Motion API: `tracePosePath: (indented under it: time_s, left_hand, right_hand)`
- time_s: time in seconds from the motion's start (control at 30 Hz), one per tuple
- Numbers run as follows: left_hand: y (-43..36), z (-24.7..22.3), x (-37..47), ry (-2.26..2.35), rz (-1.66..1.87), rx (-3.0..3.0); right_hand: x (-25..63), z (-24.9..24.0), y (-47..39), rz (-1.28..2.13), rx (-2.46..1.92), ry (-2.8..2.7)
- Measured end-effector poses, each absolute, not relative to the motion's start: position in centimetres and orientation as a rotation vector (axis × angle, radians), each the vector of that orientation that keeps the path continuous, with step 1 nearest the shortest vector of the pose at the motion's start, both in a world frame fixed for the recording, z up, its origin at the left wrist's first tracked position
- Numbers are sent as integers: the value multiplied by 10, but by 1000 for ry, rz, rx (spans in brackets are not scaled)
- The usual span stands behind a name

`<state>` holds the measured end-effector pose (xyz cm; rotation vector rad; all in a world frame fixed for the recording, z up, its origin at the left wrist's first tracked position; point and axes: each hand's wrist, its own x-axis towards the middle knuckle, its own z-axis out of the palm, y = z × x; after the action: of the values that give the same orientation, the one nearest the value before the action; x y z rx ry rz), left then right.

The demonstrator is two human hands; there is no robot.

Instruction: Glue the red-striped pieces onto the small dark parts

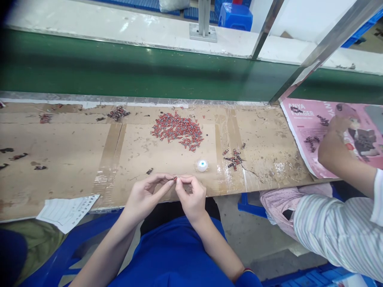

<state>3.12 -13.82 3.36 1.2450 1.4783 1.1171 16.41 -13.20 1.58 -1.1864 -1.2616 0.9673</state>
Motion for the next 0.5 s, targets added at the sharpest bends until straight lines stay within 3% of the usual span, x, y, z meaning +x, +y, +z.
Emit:
tracePosePath:
  time_s: [0.5]
  left_hand:
    - [-134, 43, 35, 1386, 1122, 1108]
  right_hand:
    - [181, 22, -124, 1418, -1108, -1083]
